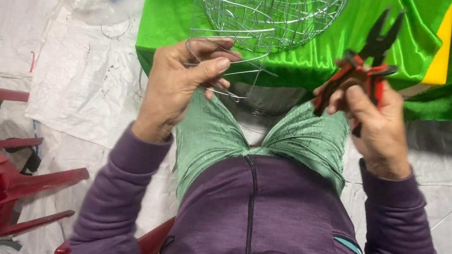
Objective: Assembling a wire base plate by manually bending wire segments and securing them to a frame using pliers.
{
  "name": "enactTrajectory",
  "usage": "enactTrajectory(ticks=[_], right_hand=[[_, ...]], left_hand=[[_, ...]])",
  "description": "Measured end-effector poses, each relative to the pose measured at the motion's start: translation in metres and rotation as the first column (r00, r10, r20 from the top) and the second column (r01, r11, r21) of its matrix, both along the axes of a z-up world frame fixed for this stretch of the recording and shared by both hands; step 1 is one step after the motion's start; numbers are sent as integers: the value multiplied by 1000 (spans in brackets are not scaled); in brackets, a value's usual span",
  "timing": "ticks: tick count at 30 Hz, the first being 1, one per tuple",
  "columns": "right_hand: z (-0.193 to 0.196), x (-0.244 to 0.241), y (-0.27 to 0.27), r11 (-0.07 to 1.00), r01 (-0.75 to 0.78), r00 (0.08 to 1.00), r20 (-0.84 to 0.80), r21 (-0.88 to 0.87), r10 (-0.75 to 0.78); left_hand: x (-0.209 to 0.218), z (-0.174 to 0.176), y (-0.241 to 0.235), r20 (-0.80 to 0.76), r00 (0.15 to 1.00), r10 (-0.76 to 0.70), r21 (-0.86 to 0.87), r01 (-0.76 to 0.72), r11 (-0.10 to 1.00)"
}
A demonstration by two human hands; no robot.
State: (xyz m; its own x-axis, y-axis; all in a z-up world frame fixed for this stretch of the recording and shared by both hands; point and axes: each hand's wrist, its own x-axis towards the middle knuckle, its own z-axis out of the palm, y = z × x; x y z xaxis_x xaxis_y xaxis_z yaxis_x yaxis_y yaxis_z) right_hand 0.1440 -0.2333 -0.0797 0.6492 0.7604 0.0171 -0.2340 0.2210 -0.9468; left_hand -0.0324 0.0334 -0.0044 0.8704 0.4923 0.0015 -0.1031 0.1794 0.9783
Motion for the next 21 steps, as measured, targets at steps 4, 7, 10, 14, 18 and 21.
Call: enactTrajectory(ticks=[4, 7, 10, 14, 18, 21], right_hand=[[-12, -14, 21, 992, 36, 993, -108, -123, -50], [-24, -20, 36, 997, 74, 995, -70, 33, -71], [-36, -19, 37, 996, 81, 989, -130, 46, -75], [-41, -22, 40, 998, 67, 993, -102, 17, -64], [-48, 3, 34, 981, 111, 976, 204, -162, -76], [-15, 25, 41, 863, 329, 799, 600, -384, -38]], left_hand=[[-3, -14, -16, 135, 989, 59, -157, -37, 987], [-2, -25, -24, 148, 966, 211, -177, -184, 967], [-1, -36, -30, 169, 941, 293, -225, -252, 941], [-3, -46, -37, 173, 916, 363, -265, -312, 912], [-2, -44, -47, 190, 909, 370, -248, -320, 914], [-13, -27, -53, 205, 947, 247, -253, -192, 948]])
